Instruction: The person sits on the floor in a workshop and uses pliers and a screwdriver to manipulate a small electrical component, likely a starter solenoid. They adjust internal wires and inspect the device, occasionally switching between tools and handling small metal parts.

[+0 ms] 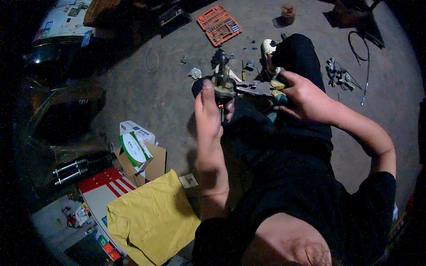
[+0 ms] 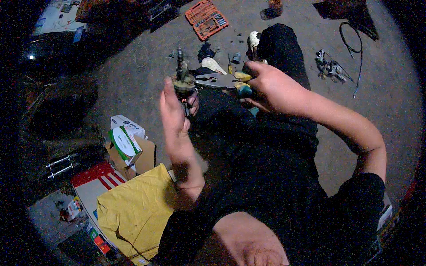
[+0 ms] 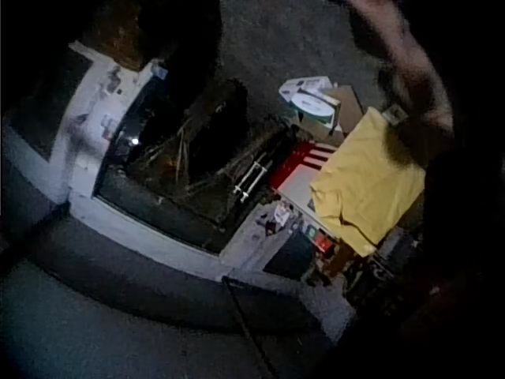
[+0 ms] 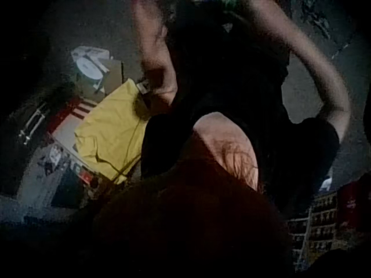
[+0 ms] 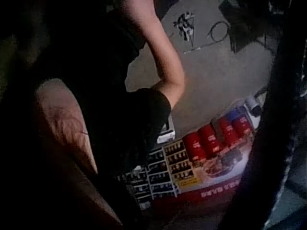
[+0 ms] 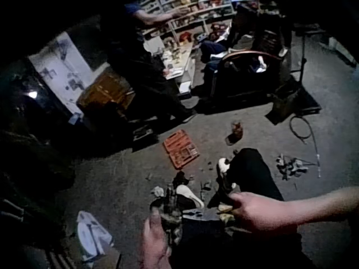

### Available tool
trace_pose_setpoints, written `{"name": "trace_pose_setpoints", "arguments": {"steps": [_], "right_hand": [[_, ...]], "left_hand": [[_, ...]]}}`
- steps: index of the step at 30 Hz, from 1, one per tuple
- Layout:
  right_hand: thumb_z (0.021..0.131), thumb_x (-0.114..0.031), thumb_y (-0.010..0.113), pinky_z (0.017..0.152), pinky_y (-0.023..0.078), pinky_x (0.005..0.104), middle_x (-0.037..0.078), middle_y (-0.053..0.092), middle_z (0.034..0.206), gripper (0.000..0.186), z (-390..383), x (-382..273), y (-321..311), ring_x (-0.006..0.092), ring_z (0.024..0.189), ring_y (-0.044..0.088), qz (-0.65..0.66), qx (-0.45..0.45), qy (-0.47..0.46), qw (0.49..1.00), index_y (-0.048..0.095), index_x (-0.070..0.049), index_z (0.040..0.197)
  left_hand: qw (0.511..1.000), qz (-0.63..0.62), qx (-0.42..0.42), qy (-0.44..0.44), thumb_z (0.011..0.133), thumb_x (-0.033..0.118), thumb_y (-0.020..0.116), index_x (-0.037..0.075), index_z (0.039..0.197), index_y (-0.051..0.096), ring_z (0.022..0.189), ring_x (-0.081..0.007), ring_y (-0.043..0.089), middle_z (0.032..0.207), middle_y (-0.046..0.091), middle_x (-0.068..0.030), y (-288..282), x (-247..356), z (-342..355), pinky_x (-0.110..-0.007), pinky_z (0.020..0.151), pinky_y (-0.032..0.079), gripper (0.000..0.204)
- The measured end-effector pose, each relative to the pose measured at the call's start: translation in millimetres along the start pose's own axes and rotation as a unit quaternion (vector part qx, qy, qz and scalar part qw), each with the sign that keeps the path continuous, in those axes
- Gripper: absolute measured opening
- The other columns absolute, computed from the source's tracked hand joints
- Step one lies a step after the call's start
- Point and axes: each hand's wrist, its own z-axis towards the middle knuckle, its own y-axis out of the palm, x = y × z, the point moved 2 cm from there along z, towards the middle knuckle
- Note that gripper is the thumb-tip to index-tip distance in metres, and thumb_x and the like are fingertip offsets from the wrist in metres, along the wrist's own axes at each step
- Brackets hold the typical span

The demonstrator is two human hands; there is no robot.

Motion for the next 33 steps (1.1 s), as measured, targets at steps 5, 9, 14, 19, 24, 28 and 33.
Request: {"name": "trace_pose_setpoints", "arguments": {"steps": [5,9,14,19,24,28,33], "right_hand": [[0.079,-0.030,0.065,0.069,0.043,0.0421,0.022,0.046,0.081,0.039,-0.6,-11.8,-5.7,0.0362,0.077,0.051,0.134,-0.011,0.060,0.989,0.056,0.007,0.070],[0.080,-0.032,0.064,0.070,0.042,0.0422,0.022,0.047,0.081,0.041,-2.6,-14.3,-1.9,0.0355,0.077,0.051,0.169,0.025,0.061,0.983,0.057,0.007,0.071],[0.080,-0.032,0.064,0.070,0.042,0.0413,0.021,0.047,0.081,0.040,-1.5,-17.7,-6.6,0.0337,0.079,0.050,0.169,0.018,0.086,0.982,0.058,0.007,0.071],[0.080,-0.031,0.064,0.070,0.042,0.0400,0.019,0.049,0.082,0.037,-3.9,-14.1,-2.1,0.0314,0.080,0.050,0.161,0.017,0.119,0.980,0.059,0.005,0.075],[0.080,-0.030,0.064,0.071,0.042,0.0398,0.019,0.052,0.087,0.034,-0.4,-19.4,1.1,0.0318,0.082,0.051,0.197,0.089,0.073,0.974,0.061,0.004,0.082],[0.081,-0.029,0.064,0.073,0.043,0.0400,0.019,0.053,0.090,0.033,0.5,-22.4,2.3,0.0322,0.082,0.051,0.201,0.083,0.079,0.973,0.061,0.004,0.084],[0.081,-0.031,0.063,0.075,0.043,0.0375,0.018,0.054,0.093,0.034,-7.8,-17.2,-14.3,0.0307,0.084,0.053,0.219,0.119,0.127,0.960,0.061,0.004,0.085]], "left_hand": [[0.963,-0.229,-0.087,-0.111,0.090,0.056,0.037,0.002,0.088,0.055,0.035,-0.0081,0.031,0.052,0.038,0.0009,10.1,1.7,5.7,-0.021,0.032,0.026,0.058],[0.928,-0.312,-0.149,-0.137,0.089,0.058,0.036,-0.001,0.088,0.055,0.034,-0.0068,0.030,0.050,0.037,0.0017,13.0,4.2,6.0,-0.019,0.031,0.025,0.062],[0.909,-0.358,-0.143,-0.160,0.089,0.057,0.037,-0.001,0.091,0.055,0.033,-0.0068,0.028,0.050,0.036,0.0025,14.9,8.2,3.6,-0.020,0.030,0.024,0.061],[0.902,-0.367,-0.137,-0.184,0.087,0.061,0.037,0.000,0.086,0.053,0.034,-0.0068,0.029,0.050,0.036,0.0029,19.1,7.1,4.8,-0.020,0.031,0.024,0.064],[0.903,-0.372,-0.126,-0.173,0.087,0.062,0.037,0.000,0.086,0.052,0.036,-0.0070,0.030,0.054,0.038,0.0022,20.3,6.8,2.8,-0.019,0.032,0.024,0.063],[0.927,-0.335,-0.104,-0.134,0.089,0.056,0.040,0.003,0.091,0.049,0.038,-0.0071,0.030,0.058,0.038,0.0006,20.7,9.3,-0.4,-0.019,0.030,0.024,0.054],[0.935,-0.321,-0.102,-0.115,0.088,0.055,0.044,0.008,0.079,0.042,0.042,-0.0064,0.031,0.061,0.039,0.0000,27.5,7.0,3.5,-0.018,0.032,0.024,0.048]]}}
